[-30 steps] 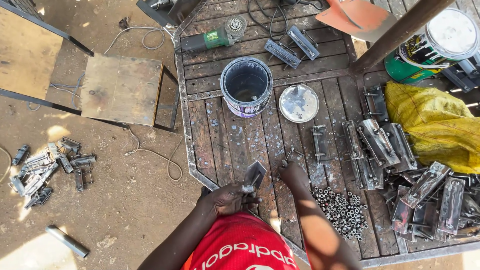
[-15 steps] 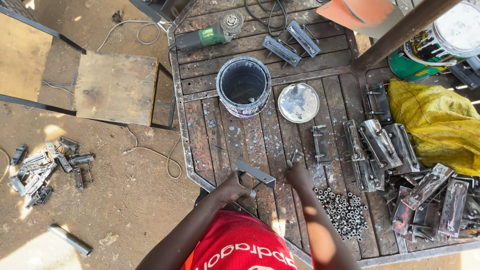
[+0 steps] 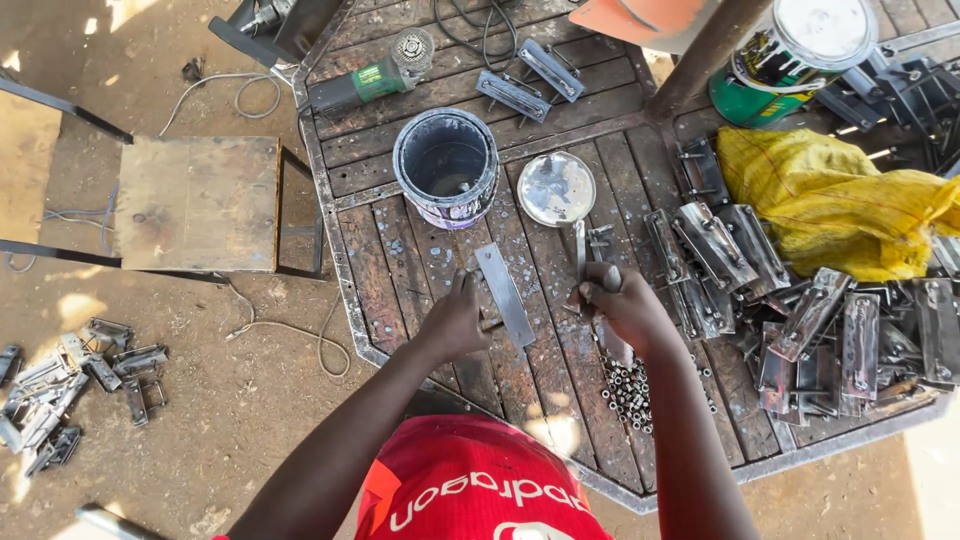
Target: Dipping metal components into a container of black paint and using a metal plate to scrape off excess paint.
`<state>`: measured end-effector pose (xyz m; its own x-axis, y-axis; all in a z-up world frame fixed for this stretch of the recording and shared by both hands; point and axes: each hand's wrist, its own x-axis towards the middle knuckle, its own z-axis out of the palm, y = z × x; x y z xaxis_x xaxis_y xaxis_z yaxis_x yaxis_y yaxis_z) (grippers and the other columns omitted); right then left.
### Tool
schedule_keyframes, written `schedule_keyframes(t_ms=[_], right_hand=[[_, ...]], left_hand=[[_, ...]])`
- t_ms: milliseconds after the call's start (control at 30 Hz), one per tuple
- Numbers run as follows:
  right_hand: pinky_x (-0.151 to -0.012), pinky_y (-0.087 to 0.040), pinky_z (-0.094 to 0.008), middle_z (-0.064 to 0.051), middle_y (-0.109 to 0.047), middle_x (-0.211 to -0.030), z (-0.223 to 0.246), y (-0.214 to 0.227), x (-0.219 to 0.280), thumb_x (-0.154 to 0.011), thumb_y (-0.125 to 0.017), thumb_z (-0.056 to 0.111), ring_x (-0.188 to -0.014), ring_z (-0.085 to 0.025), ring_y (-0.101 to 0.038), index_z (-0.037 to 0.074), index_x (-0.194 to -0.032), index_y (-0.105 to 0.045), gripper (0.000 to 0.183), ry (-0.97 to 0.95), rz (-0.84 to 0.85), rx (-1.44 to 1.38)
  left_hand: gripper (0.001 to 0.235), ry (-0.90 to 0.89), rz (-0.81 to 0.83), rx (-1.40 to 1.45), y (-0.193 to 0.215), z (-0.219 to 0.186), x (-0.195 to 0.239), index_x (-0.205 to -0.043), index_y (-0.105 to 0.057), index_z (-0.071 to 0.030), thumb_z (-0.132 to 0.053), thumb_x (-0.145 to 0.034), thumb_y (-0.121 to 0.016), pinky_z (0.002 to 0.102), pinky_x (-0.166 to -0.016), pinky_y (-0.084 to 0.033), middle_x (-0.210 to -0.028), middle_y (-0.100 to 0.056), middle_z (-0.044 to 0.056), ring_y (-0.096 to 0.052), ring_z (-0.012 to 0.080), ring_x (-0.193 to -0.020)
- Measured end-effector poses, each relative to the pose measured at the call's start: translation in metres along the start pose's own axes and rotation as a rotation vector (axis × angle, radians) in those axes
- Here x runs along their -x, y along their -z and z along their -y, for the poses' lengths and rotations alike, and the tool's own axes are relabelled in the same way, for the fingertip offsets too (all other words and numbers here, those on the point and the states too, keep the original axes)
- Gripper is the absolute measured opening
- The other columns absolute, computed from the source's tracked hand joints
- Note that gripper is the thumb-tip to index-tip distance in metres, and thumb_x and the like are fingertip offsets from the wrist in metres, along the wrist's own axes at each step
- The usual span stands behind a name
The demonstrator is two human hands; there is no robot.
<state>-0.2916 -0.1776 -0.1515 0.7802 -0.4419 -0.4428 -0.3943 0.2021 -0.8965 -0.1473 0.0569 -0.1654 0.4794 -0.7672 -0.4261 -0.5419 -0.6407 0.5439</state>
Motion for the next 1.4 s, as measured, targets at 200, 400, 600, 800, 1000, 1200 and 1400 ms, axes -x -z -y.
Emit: schedule_keyframes(t_ms=[200,400,600,800,1000,1200,1400], right_hand=[[-0.057,-0.048,-0.027,-0.017,-0.072,-0.076,0.017,-0.017,0.029,-0.090,-0.064,-0.002,-0.053,-0.021,-0.068,-0.007,-0.112,-0.069,0.023,0.032,0.110,-0.107],[-0.055,-0.048,-0.026,-0.015,-0.072,-0.074,-0.003,-0.026,0.031,-0.091,-0.063,-0.002,-0.054,-0.020,-0.070,-0.004,-0.112,-0.071,0.023,0.085,0.188,-0.101],[-0.053,-0.051,-0.026,-0.016,-0.072,-0.073,-0.003,-0.037,0.036,-0.091,-0.063,-0.003,-0.053,-0.021,-0.071,-0.002,-0.110,-0.071,0.021,0.138,0.201,-0.139],[-0.054,-0.056,-0.028,-0.022,-0.073,-0.077,-0.023,-0.035,0.033,-0.092,-0.062,-0.006,-0.057,-0.024,-0.072,-0.008,-0.115,-0.069,0.025,0.154,0.221,-0.152],[-0.054,-0.057,-0.028,-0.022,-0.074,-0.077,-0.026,-0.040,0.039,-0.093,-0.063,-0.005,-0.057,-0.023,-0.072,-0.007,-0.115,-0.069,0.024,0.171,0.233,-0.120],[-0.053,-0.056,-0.029,-0.022,-0.072,-0.075,-0.027,-0.048,0.045,-0.094,-0.062,-0.006,-0.056,-0.023,-0.069,-0.009,-0.111,-0.068,0.019,0.190,0.239,-0.081],[-0.054,-0.057,-0.030,-0.022,-0.071,-0.075,-0.039,-0.050,0.037,-0.096,-0.056,-0.005,-0.055,-0.024,-0.070,-0.009,-0.117,-0.067,0.023,0.194,0.195,-0.082]], left_hand=[[0.087,-0.029,-0.037,0.016,0.019,-0.018,0.001,-0.149,-0.031,0.014,-0.002,-0.074,-0.072,0.036,-0.059,-0.061,-0.152,-0.032,0.039,-0.075,0.0369,-0.081],[0.080,-0.142,-0.071,-0.068,0.026,-0.030,0.014,-0.142,-0.037,0.018,-0.008,-0.075,-0.074,0.045,-0.070,-0.064,-0.146,-0.034,0.043,-0.074,0.0434,-0.086],[0.080,-0.227,-0.122,-0.165,0.026,-0.034,0.024,-0.139,-0.037,0.018,-0.014,-0.076,-0.074,0.057,-0.073,-0.064,-0.143,-0.036,0.043,-0.071,0.0540,-0.088],[0.081,-0.243,-0.138,-0.152,0.023,-0.027,0.028,-0.141,-0.037,0.017,-0.015,-0.076,-0.074,0.051,-0.071,-0.065,-0.148,-0.033,0.042,-0.073,0.0462,-0.084],[0.080,-0.276,-0.156,-0.165,0.026,-0.027,0.039,-0.140,-0.037,0.018,-0.014,-0.077,-0.074,0.057,-0.070,-0.064,-0.148,-0.031,0.043,-0.071,0.0514,-0.088],[0.082,-0.283,-0.167,-0.191,0.024,-0.028,0.045,-0.143,-0.036,0.015,-0.013,-0.076,-0.074,0.058,-0.074,-0.065,-0.150,-0.030,0.040,-0.070,0.0520,-0.091],[0.085,-0.293,-0.192,-0.179,0.026,-0.024,0.050,-0.144,-0.033,0.016,-0.014,-0.077,-0.077,0.059,-0.076,-0.065,-0.149,-0.029,0.042,-0.070,0.0517,-0.095]])
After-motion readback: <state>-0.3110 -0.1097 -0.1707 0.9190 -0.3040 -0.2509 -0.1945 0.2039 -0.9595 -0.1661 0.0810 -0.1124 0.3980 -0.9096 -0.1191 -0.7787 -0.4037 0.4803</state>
